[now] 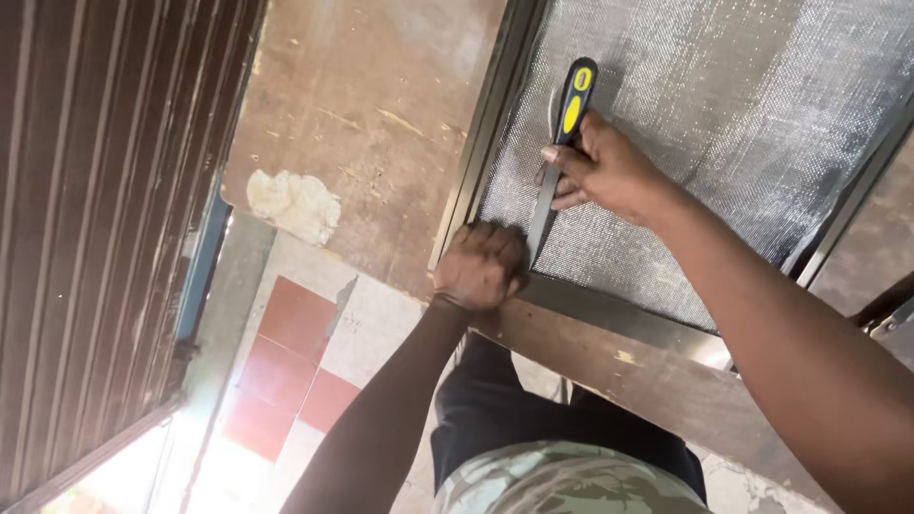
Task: The person secures a mesh screen into a metal frame using a utility knife and a red plastic squeegee tool. They press the screen into the frame's groove along each side, trim the excess material with scissors, and smooth the edges to ensure a tight fit.
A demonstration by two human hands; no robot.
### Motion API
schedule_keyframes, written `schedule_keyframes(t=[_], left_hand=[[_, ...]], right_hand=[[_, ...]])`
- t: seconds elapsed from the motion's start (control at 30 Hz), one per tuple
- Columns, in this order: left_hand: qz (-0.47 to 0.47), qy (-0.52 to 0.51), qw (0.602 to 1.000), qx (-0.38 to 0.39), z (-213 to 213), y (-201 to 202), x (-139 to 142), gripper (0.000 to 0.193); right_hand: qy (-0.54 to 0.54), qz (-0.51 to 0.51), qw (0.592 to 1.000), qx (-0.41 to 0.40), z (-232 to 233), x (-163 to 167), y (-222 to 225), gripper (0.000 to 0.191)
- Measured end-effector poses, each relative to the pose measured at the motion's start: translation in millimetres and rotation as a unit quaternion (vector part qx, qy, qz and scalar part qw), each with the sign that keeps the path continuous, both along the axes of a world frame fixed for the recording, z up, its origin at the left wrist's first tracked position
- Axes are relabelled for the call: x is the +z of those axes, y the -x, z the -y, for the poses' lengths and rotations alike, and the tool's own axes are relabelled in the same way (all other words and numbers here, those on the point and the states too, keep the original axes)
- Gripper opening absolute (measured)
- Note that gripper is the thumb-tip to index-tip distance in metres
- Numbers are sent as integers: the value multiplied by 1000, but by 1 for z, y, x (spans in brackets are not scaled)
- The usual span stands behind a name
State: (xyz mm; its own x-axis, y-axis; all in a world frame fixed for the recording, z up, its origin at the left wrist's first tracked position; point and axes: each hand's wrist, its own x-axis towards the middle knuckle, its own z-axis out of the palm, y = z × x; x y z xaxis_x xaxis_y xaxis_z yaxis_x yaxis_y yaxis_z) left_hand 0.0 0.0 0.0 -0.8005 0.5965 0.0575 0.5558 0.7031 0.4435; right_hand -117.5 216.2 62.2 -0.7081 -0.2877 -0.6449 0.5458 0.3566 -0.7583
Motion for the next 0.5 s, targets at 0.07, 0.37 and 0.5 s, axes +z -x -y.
schedule_keyframes(t=[0.07, 0.37, 0.5], left_hand=[[-8, 15, 1000, 3, 1, 3, 2, 36], [-21, 25, 999, 20, 6, -6, -1, 38], [-33, 23, 999, 10, 10, -11, -6, 38]], right_hand=[[26, -15, 999, -12, -5, -6, 0, 29], [2, 12, 999, -38, -41, -11, -17, 21], [-5, 9, 1000, -10, -30, -13, -21, 25]])
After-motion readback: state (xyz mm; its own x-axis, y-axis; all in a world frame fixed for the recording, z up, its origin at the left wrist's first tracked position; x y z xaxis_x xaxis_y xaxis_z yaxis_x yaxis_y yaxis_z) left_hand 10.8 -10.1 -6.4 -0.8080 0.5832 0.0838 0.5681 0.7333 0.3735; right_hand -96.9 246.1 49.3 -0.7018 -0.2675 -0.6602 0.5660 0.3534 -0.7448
